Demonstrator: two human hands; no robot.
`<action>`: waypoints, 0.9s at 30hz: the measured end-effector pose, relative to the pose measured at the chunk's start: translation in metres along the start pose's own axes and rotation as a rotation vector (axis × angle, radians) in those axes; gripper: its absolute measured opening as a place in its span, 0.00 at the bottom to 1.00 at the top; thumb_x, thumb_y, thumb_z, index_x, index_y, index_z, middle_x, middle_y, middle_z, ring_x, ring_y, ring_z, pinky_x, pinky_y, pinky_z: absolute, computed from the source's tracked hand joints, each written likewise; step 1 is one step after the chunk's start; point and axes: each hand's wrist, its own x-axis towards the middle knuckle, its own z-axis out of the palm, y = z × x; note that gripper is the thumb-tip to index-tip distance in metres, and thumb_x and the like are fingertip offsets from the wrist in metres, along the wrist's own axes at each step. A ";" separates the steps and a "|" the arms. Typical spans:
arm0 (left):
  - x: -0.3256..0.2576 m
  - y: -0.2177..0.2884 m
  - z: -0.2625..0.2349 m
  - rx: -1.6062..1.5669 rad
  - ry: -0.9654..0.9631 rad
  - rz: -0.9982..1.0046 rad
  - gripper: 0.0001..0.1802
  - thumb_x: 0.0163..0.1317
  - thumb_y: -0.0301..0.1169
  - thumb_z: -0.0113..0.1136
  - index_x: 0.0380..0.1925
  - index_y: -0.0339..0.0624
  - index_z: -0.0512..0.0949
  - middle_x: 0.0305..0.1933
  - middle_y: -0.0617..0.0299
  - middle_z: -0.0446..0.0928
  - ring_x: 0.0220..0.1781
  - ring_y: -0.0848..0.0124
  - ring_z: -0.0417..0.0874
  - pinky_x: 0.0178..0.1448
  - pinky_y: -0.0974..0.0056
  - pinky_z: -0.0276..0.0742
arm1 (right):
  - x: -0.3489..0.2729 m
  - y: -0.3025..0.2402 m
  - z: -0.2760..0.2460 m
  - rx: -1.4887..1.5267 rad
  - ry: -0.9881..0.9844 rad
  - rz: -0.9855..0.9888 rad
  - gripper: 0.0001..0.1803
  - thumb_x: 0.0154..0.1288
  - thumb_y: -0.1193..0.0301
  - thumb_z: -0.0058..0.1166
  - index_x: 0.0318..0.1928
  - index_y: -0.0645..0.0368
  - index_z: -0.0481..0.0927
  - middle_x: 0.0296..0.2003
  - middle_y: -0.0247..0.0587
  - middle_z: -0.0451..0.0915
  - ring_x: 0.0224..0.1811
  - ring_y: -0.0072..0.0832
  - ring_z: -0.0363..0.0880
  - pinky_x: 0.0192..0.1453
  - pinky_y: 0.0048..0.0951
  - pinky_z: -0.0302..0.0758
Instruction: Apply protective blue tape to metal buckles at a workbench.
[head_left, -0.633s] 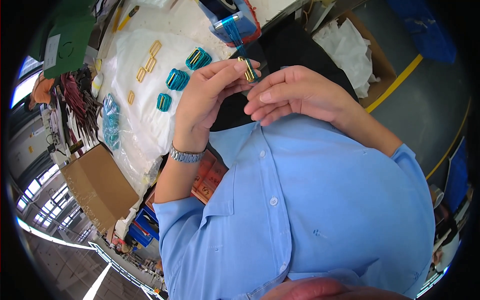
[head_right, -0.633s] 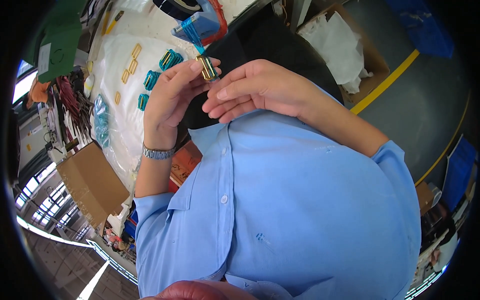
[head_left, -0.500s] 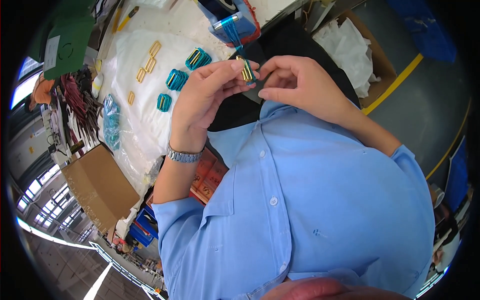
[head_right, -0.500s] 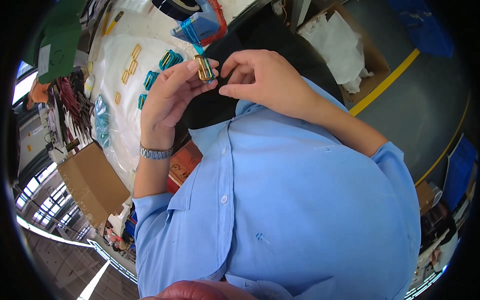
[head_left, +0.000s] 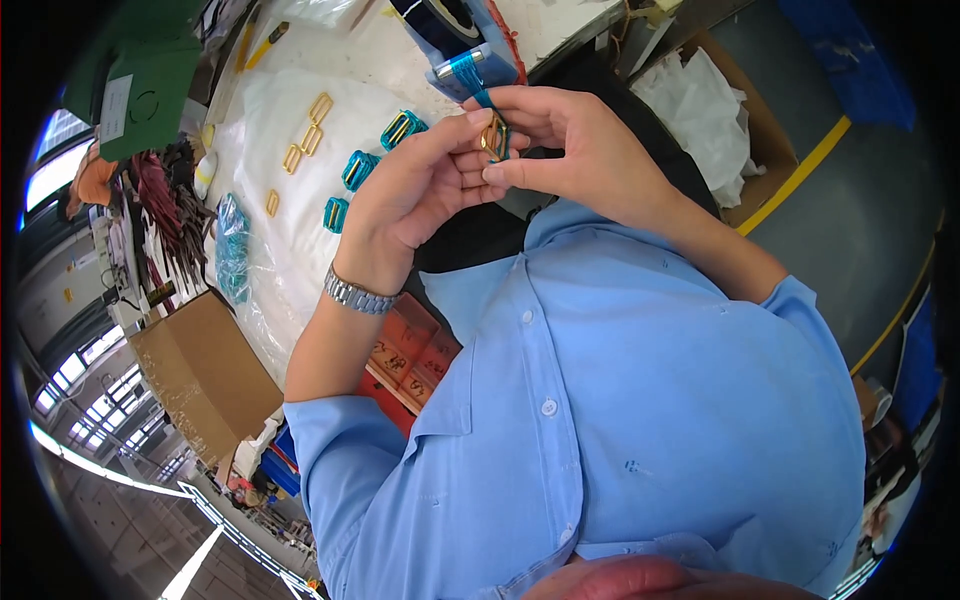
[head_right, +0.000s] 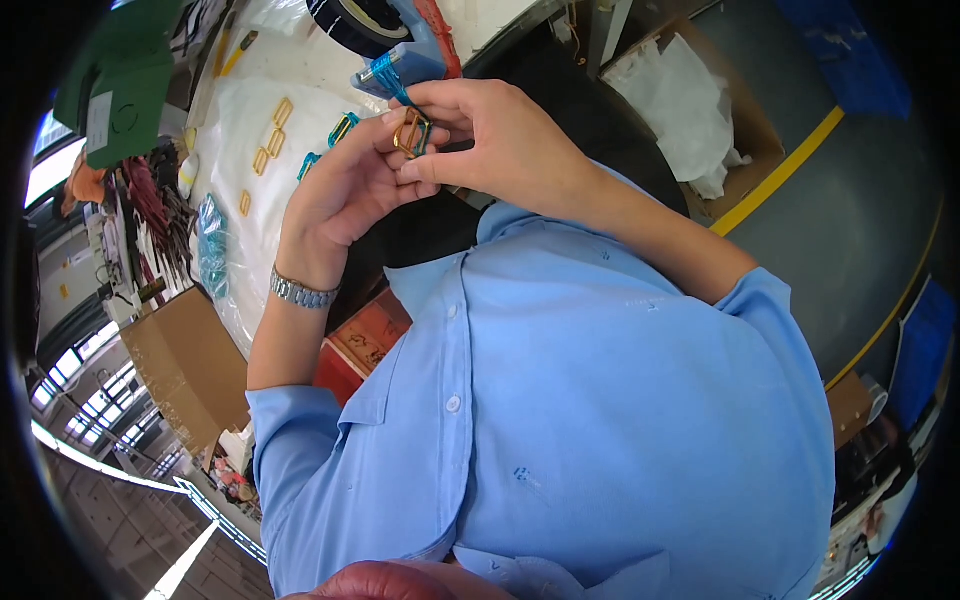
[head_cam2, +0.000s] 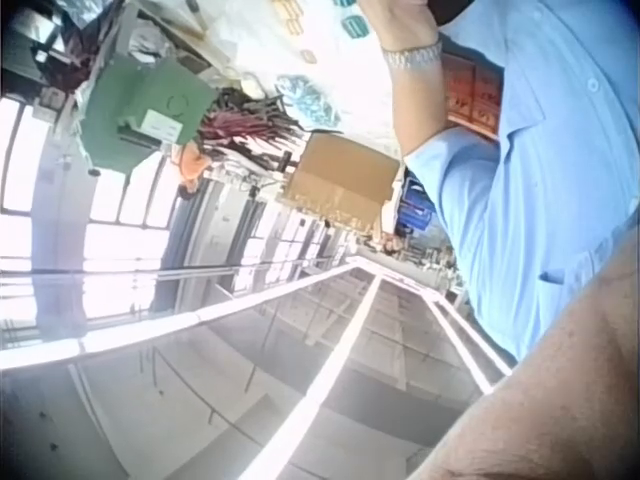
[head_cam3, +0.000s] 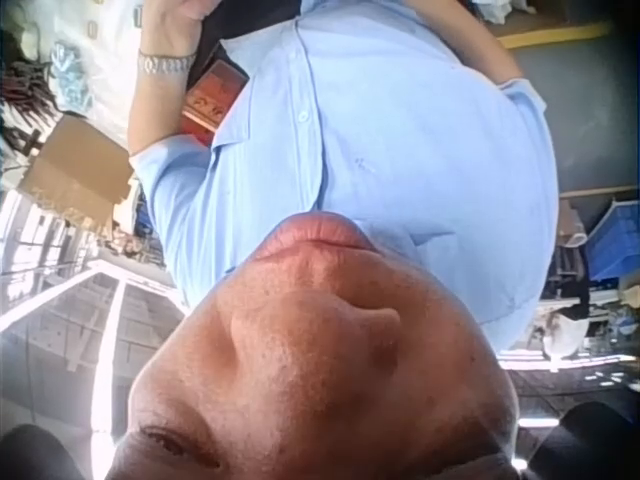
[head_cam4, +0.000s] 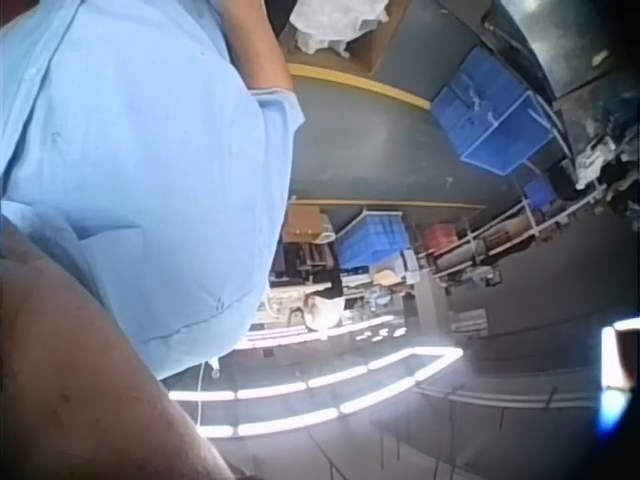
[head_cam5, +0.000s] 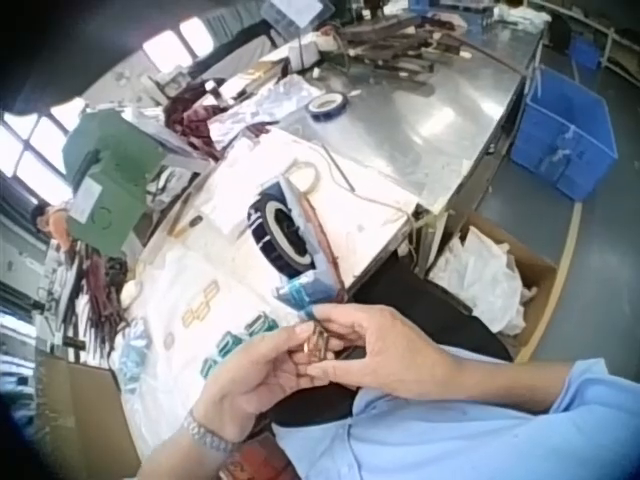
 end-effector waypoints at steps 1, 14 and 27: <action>0.001 0.000 -0.001 -0.051 -0.026 -0.018 0.24 0.82 0.44 0.61 0.61 0.34 0.81 0.58 0.50 0.89 0.53 0.62 0.91 0.64 0.52 0.86 | 0.000 -0.001 0.002 0.063 0.012 0.021 0.32 0.65 0.73 0.76 0.67 0.72 0.80 0.43 0.34 0.88 0.40 0.16 0.82 0.49 0.24 0.84; -0.028 -0.056 0.048 0.923 0.617 0.952 0.11 0.74 0.22 0.69 0.53 0.32 0.86 0.47 0.61 0.89 0.44 0.73 0.91 0.52 0.67 0.87 | 0.000 -0.013 0.012 0.182 0.071 0.077 0.23 0.72 0.70 0.73 0.62 0.71 0.85 0.49 0.41 0.93 0.47 0.18 0.89 0.54 0.23 0.85; -0.018 -0.062 0.061 0.904 0.694 1.132 0.07 0.68 0.19 0.71 0.45 0.33 0.88 0.37 0.57 0.90 0.33 0.70 0.90 0.40 0.67 0.84 | -0.019 -0.035 0.019 0.176 0.086 0.191 0.19 0.78 0.65 0.69 0.59 0.67 0.87 0.42 0.33 0.91 0.44 0.12 0.83 0.47 0.21 0.81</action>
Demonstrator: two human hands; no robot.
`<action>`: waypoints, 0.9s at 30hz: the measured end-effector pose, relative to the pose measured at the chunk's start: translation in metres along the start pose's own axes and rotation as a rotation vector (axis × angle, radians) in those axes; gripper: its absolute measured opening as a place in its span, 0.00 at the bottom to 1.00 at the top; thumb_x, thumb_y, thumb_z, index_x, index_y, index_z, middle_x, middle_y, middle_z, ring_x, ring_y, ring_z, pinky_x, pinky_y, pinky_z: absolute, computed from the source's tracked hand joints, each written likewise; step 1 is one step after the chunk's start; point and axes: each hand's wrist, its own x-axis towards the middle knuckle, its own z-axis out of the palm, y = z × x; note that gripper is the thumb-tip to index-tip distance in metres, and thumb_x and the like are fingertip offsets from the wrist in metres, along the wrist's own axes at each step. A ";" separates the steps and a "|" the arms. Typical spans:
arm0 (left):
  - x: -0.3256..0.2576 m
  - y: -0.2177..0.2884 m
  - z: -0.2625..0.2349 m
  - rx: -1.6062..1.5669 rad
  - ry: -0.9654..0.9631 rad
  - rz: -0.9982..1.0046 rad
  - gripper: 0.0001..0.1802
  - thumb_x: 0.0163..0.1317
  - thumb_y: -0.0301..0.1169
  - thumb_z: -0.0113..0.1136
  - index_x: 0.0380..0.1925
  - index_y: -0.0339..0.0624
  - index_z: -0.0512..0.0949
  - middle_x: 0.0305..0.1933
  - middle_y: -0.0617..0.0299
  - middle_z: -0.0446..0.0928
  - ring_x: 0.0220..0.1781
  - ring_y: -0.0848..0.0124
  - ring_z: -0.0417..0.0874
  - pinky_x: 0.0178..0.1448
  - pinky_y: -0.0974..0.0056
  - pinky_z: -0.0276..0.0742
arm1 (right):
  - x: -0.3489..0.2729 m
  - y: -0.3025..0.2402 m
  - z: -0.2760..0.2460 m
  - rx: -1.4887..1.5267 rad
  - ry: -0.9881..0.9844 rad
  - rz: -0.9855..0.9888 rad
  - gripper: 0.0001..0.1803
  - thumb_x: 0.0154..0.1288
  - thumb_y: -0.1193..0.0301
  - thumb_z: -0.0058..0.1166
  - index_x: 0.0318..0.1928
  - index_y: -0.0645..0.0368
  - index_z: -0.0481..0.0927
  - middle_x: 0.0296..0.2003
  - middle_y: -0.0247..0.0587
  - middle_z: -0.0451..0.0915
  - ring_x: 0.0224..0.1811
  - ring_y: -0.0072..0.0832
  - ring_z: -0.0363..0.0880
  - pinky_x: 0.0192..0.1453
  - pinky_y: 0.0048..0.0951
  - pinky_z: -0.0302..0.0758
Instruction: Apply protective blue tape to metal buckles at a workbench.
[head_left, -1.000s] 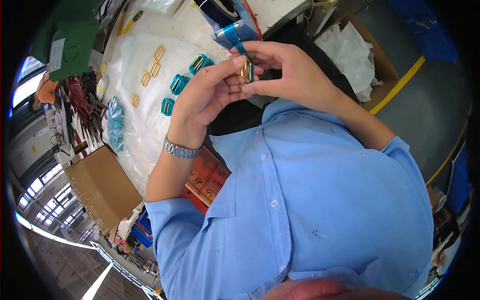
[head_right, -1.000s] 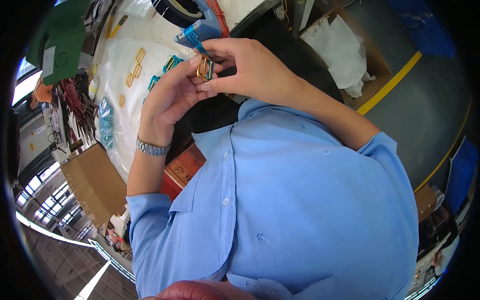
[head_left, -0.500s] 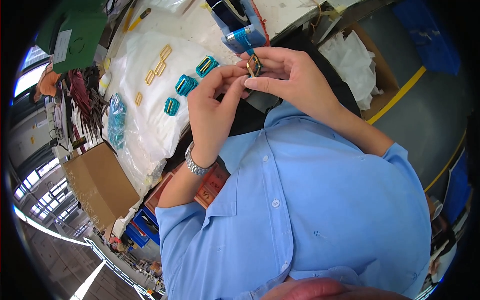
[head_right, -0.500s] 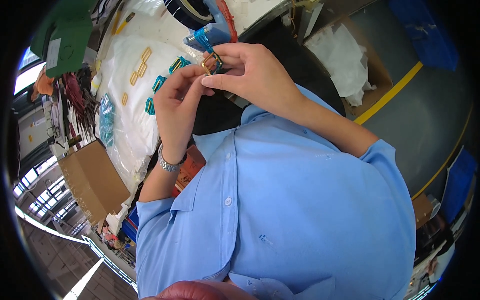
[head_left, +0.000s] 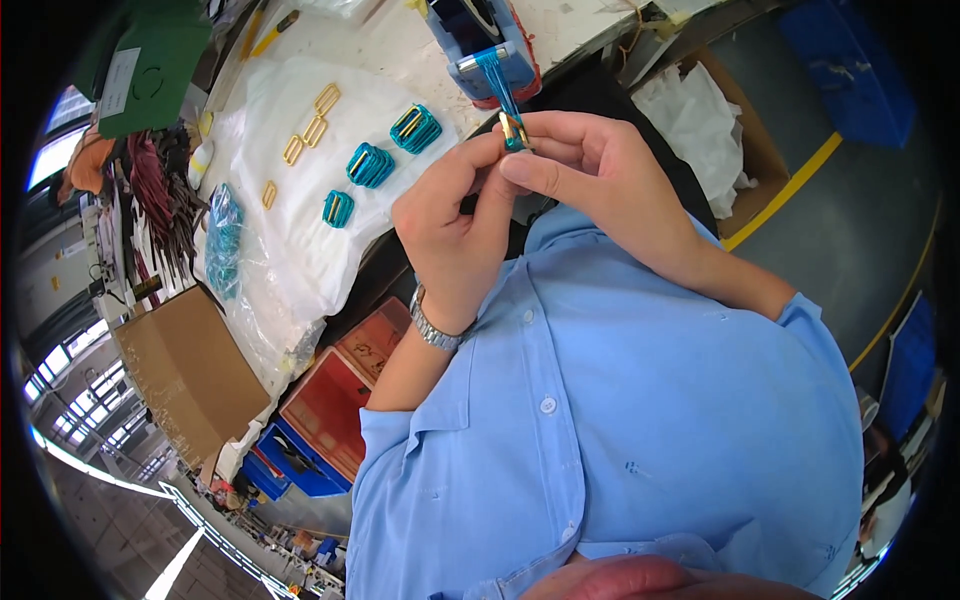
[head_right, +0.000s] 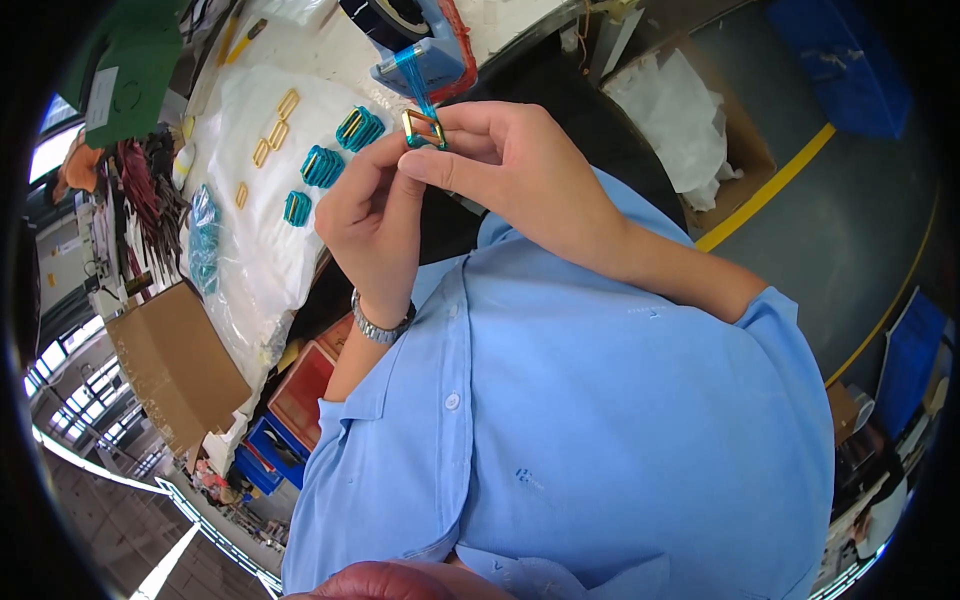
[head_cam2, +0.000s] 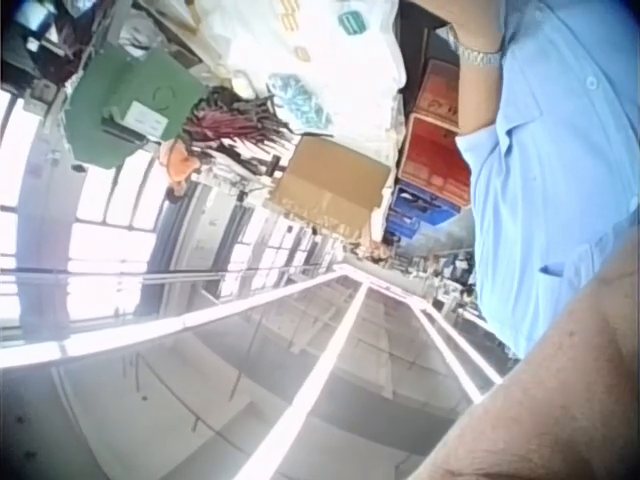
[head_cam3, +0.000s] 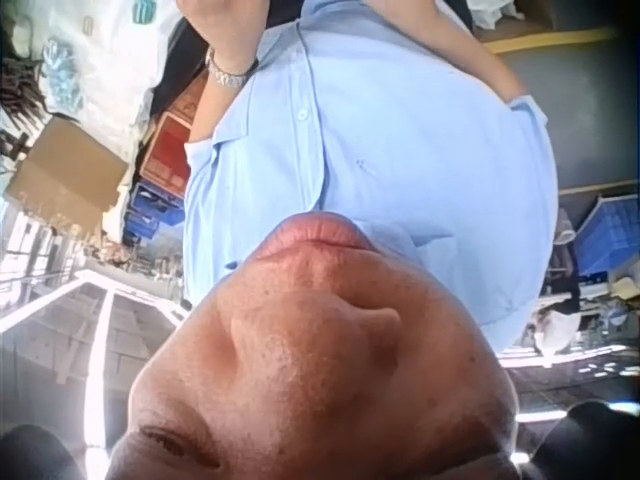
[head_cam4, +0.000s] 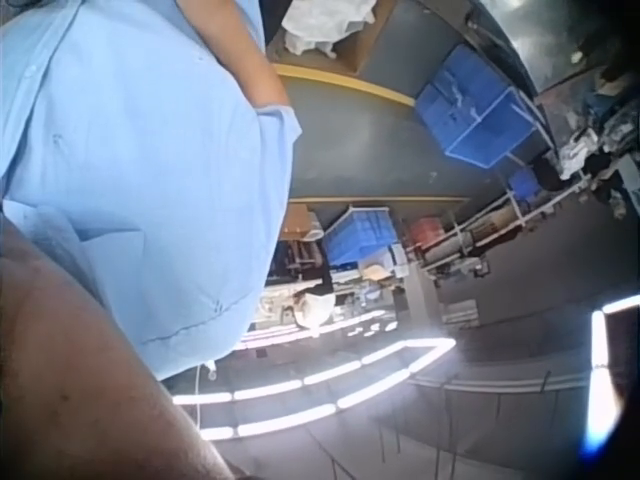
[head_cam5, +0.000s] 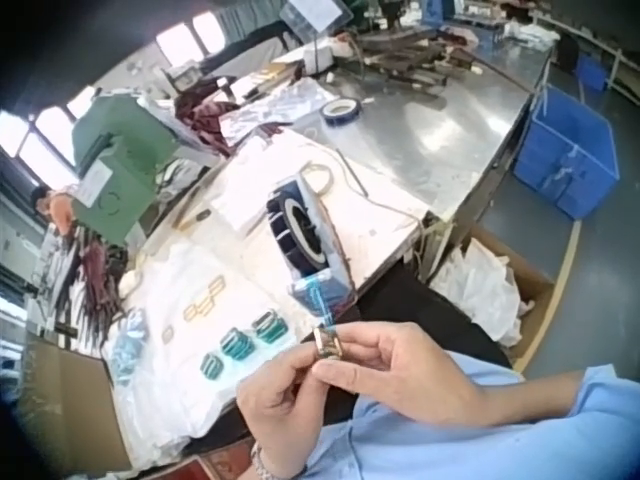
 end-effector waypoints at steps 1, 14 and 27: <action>0.004 0.002 -0.003 -0.125 -0.031 -0.116 0.06 0.70 0.21 0.71 0.45 0.32 0.88 0.36 0.58 0.90 0.32 0.73 0.89 0.38 0.69 0.83 | -0.001 0.002 0.002 0.071 -0.009 -0.002 0.18 0.79 0.66 0.67 0.59 0.67 0.87 0.42 0.33 0.90 0.44 0.12 0.82 0.48 0.21 0.80; 0.077 -0.032 -0.026 -0.673 -0.453 -0.795 0.13 0.75 0.34 0.71 0.37 0.34 0.84 0.26 0.67 0.77 0.22 0.77 0.78 0.25 0.68 0.79 | 0.030 0.010 -0.023 -0.118 -0.047 -0.153 0.28 0.71 0.73 0.72 0.67 0.72 0.80 0.51 0.48 0.92 0.55 0.30 0.91 0.62 0.31 0.85; 0.094 -0.012 -0.051 -0.789 -0.588 -1.103 0.13 0.77 0.37 0.68 0.38 0.38 0.84 0.25 0.70 0.74 0.22 0.77 0.75 0.26 0.66 0.78 | 0.027 -0.004 -0.010 -0.162 0.001 -0.114 0.23 0.70 0.68 0.75 0.58 0.70 0.86 0.42 0.47 0.94 0.42 0.21 0.92 0.50 0.25 0.86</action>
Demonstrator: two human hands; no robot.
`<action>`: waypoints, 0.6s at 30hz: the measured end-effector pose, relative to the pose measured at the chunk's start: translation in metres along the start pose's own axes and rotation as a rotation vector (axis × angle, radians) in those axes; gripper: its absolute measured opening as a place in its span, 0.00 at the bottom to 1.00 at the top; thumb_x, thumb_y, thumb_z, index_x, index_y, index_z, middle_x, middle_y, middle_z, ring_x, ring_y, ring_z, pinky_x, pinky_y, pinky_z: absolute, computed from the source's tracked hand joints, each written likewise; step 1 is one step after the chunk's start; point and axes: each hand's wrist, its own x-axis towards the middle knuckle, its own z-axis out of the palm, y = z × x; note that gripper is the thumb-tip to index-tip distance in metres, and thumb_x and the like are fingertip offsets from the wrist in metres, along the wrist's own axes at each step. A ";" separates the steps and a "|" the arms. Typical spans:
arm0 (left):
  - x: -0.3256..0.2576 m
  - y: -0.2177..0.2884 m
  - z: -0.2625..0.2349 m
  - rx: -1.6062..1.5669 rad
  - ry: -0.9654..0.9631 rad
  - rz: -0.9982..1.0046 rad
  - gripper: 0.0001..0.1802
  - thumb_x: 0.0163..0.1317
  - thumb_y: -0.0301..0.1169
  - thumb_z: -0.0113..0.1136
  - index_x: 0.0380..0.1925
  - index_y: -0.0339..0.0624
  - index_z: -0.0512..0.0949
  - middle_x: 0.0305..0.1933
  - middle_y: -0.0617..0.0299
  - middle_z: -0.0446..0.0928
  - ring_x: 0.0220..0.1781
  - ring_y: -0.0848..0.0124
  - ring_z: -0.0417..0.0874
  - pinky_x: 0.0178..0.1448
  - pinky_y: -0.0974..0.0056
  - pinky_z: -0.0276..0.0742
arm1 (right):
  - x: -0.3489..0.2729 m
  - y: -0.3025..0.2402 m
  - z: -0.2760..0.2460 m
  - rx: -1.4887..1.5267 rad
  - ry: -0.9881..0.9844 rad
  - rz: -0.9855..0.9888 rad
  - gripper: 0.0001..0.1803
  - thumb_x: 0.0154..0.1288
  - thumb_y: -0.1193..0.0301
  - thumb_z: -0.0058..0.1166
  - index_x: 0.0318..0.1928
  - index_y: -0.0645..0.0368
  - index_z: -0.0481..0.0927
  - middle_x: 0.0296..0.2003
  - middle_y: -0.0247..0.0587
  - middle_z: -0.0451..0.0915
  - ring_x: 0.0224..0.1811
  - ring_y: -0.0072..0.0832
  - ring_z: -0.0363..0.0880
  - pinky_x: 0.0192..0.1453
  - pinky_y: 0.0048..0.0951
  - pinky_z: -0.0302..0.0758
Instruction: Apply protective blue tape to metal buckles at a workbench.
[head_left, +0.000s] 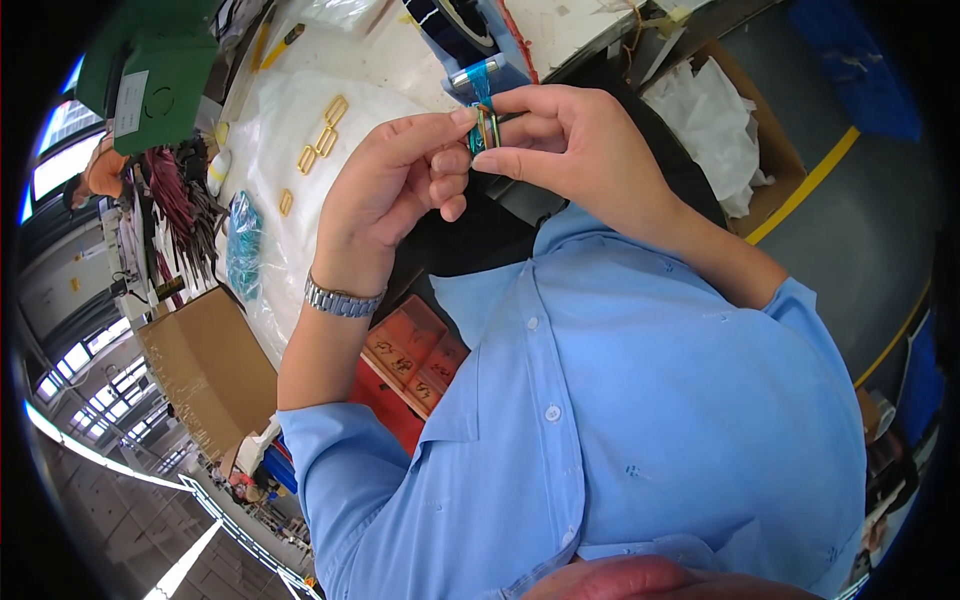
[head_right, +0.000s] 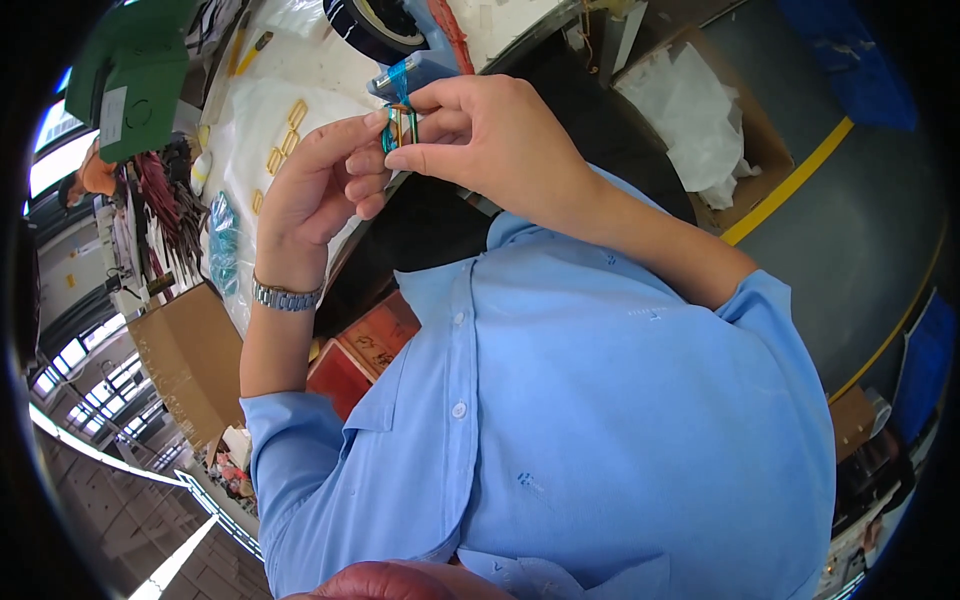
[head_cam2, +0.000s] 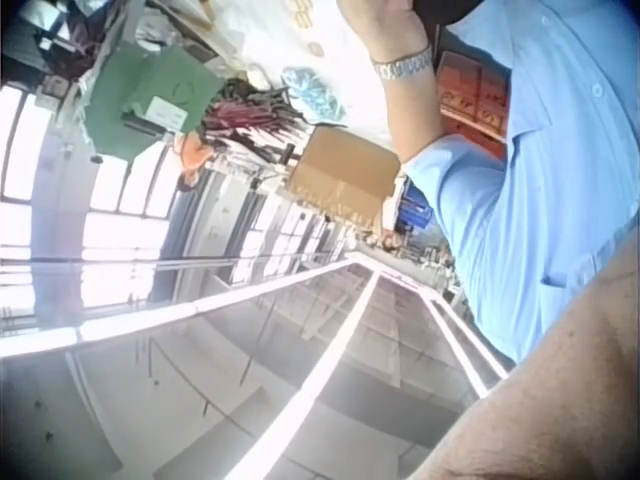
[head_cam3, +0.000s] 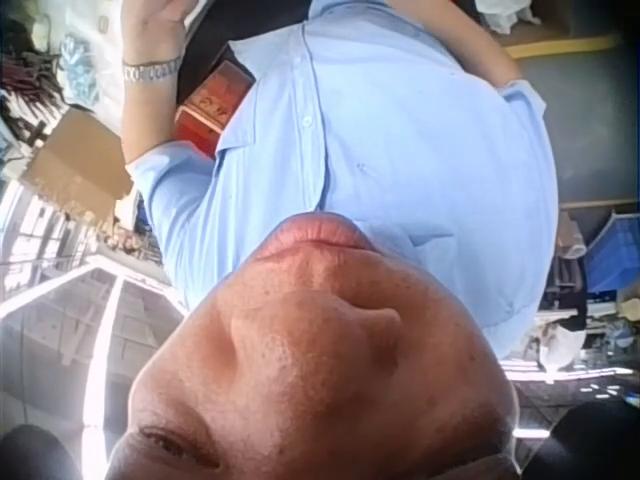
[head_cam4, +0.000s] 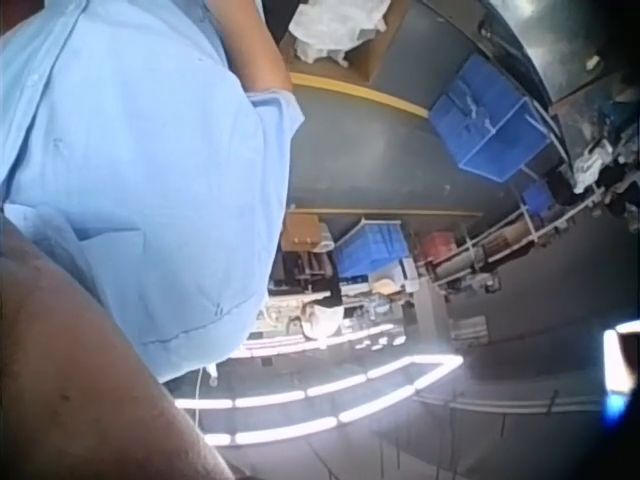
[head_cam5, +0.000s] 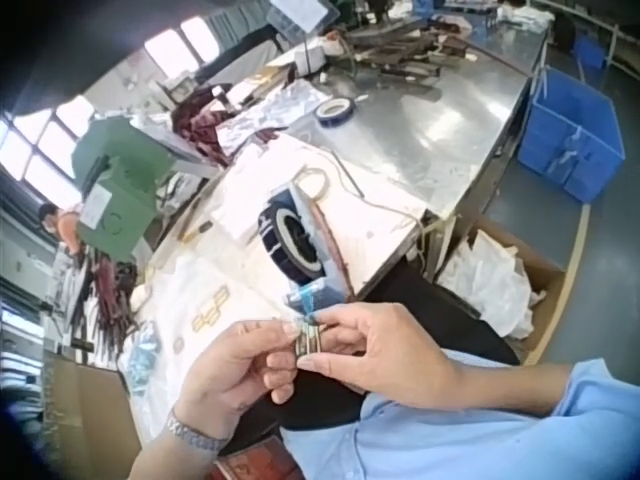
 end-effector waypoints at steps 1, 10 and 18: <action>0.000 0.001 0.002 -0.009 0.019 -0.031 0.13 0.77 0.37 0.68 0.39 0.38 0.84 0.25 0.70 0.74 0.22 0.77 0.75 0.27 0.66 0.78 | -0.001 0.001 0.000 0.002 0.001 -0.001 0.23 0.70 0.68 0.75 0.58 0.70 0.86 0.42 0.47 0.94 0.42 0.21 0.92 0.50 0.25 0.86; 0.020 0.008 -0.006 -0.070 0.020 -0.163 0.10 0.77 0.34 0.69 0.44 0.37 0.84 0.25 0.72 0.73 0.23 0.80 0.73 0.29 0.69 0.76 | 0.014 0.025 -0.005 -0.103 0.051 -0.195 0.22 0.71 0.65 0.75 0.57 0.69 0.87 0.38 0.45 0.93 0.41 0.25 0.93 0.48 0.26 0.86; 0.021 0.000 -0.002 -0.043 0.037 -0.039 0.12 0.79 0.35 0.68 0.45 0.36 0.84 0.28 0.69 0.78 0.26 0.78 0.80 0.33 0.68 0.81 | 0.016 0.028 -0.001 0.025 0.052 -0.124 0.19 0.74 0.66 0.71 0.57 0.67 0.89 0.37 0.42 0.93 0.39 0.21 0.92 0.47 0.23 0.85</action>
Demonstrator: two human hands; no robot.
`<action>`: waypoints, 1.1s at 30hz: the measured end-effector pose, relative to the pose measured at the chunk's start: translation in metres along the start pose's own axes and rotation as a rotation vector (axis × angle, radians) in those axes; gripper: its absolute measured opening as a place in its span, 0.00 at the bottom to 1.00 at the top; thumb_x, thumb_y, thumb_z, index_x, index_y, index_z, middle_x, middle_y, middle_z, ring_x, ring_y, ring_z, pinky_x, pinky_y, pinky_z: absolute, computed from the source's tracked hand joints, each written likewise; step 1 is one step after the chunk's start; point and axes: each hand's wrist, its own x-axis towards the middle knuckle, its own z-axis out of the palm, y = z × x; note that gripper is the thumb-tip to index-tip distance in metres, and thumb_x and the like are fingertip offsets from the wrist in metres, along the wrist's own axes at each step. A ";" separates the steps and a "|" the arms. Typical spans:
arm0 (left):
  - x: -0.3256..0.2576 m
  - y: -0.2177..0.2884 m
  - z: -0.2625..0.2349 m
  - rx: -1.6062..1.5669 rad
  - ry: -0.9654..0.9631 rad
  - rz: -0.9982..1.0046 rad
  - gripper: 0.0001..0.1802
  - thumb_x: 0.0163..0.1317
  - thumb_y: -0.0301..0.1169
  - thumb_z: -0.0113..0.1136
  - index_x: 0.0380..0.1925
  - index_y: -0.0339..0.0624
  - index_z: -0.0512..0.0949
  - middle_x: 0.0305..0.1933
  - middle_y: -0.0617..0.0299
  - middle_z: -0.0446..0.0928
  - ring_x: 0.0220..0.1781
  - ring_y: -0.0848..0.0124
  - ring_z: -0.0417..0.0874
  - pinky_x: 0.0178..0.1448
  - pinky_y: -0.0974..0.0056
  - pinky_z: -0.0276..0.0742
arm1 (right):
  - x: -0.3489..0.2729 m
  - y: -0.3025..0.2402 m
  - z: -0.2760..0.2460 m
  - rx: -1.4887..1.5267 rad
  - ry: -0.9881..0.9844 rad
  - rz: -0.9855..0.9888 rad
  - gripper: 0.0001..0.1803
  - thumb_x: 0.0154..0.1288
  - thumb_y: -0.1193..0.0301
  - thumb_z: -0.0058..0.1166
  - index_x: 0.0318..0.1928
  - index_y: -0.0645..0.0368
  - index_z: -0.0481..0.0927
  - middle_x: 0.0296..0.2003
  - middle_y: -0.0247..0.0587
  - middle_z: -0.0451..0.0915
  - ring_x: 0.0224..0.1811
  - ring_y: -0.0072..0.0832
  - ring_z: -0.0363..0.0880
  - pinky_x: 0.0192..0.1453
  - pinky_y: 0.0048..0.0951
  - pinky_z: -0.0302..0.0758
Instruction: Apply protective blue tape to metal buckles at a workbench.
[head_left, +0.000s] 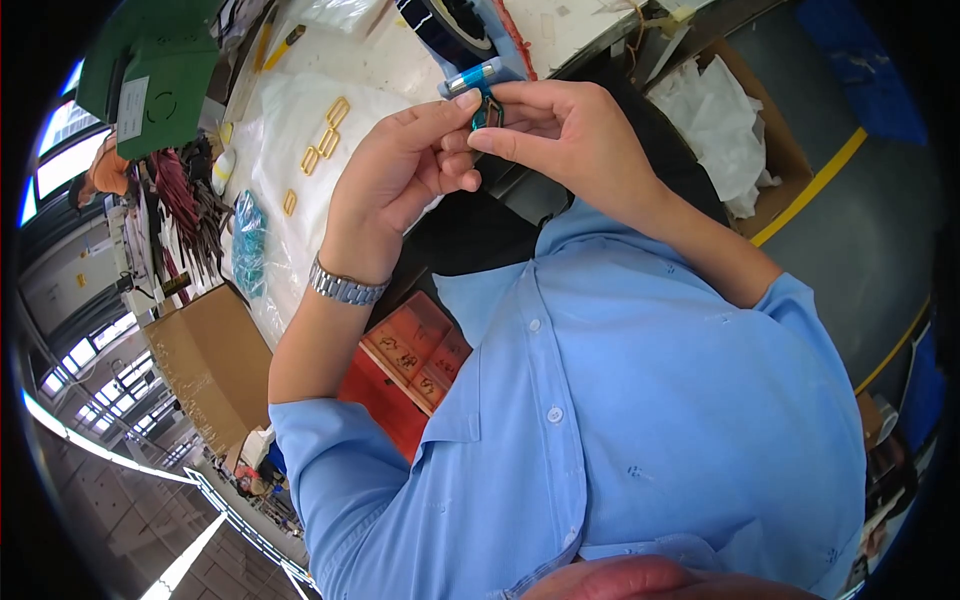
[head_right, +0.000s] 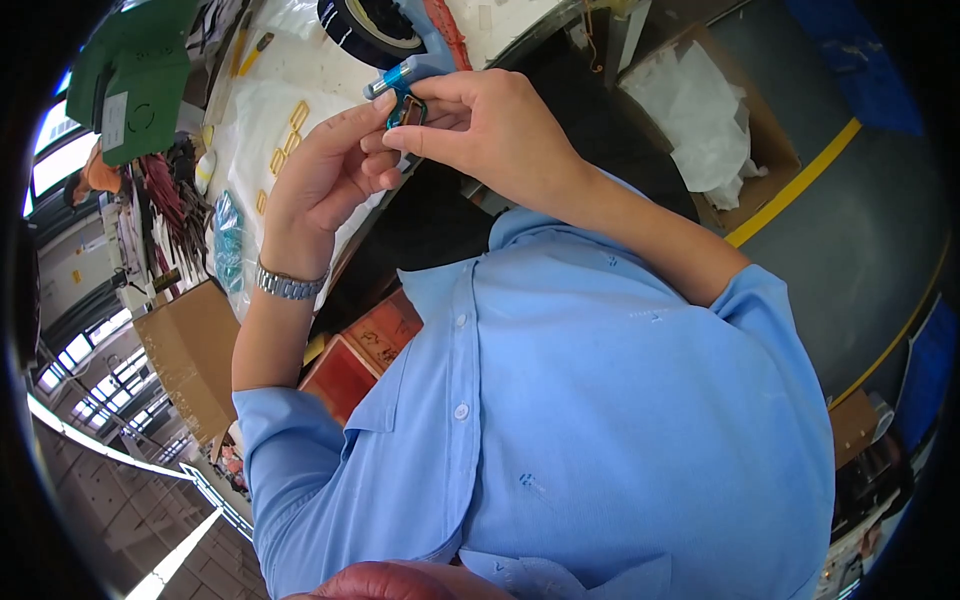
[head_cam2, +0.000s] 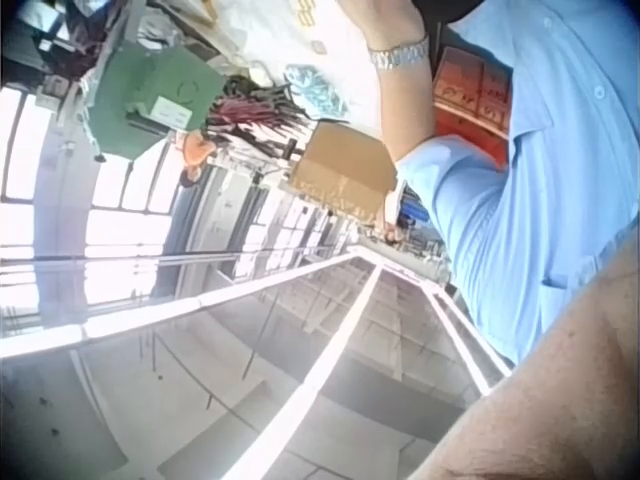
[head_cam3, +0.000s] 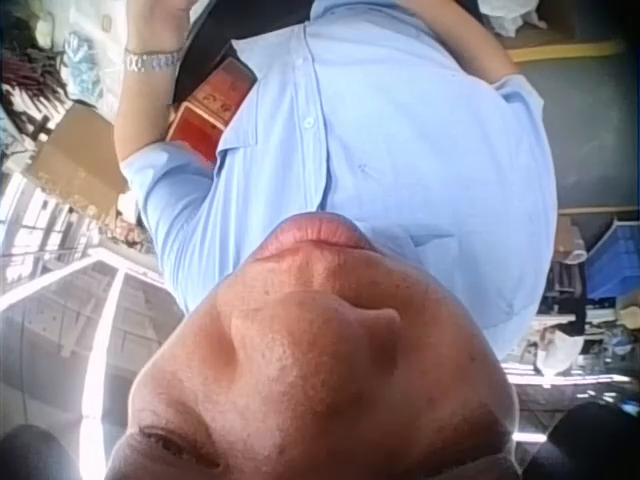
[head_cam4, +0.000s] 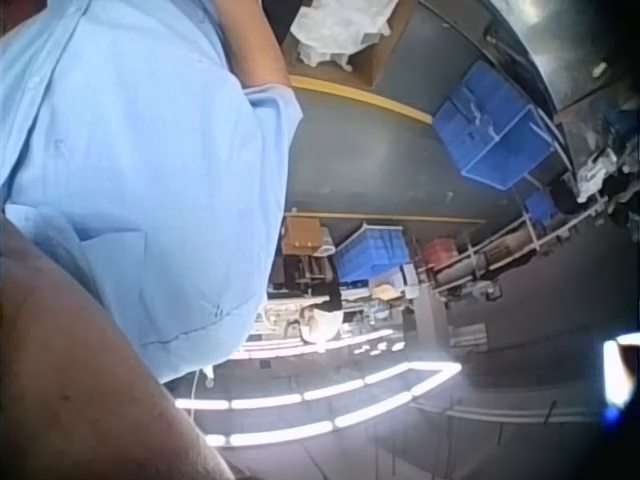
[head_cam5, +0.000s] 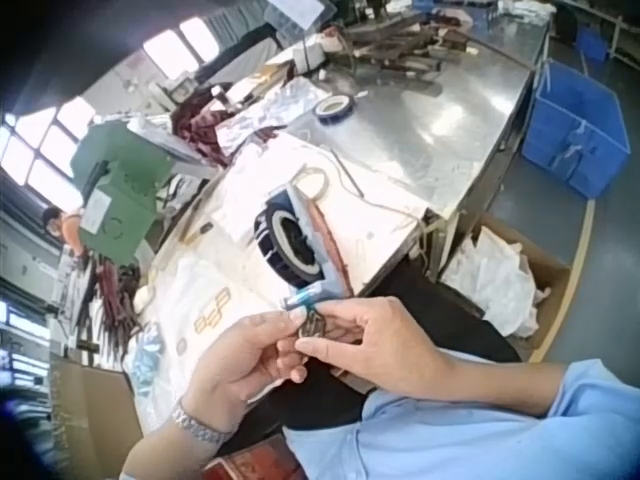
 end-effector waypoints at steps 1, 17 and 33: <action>-0.004 -0.004 0.004 0.133 0.084 0.099 0.13 0.79 0.36 0.68 0.46 0.35 0.84 0.29 0.67 0.80 0.28 0.77 0.83 0.35 0.68 0.84 | 0.000 0.001 0.002 0.001 0.003 0.001 0.19 0.74 0.66 0.71 0.57 0.67 0.89 0.37 0.42 0.93 0.39 0.21 0.92 0.47 0.23 0.85; 0.002 -0.090 0.024 1.244 0.451 1.056 0.19 0.61 0.19 0.76 0.53 0.34 0.87 0.42 0.53 0.90 0.40 0.66 0.94 0.45 0.65 0.88 | -0.027 0.024 -0.008 0.175 0.015 0.379 0.18 0.78 0.62 0.69 0.52 0.68 0.92 0.40 0.40 0.93 0.40 0.20 0.90 0.48 0.23 0.87; -0.057 -0.130 -0.007 1.110 0.509 1.084 0.22 0.60 0.22 0.78 0.55 0.40 0.85 0.49 0.54 0.88 0.45 0.62 0.90 0.50 0.61 0.87 | -0.024 -0.005 0.016 -0.309 -0.314 0.259 0.15 0.79 0.76 0.58 0.60 0.68 0.88 0.39 0.43 0.92 0.36 0.24 0.90 0.45 0.26 0.86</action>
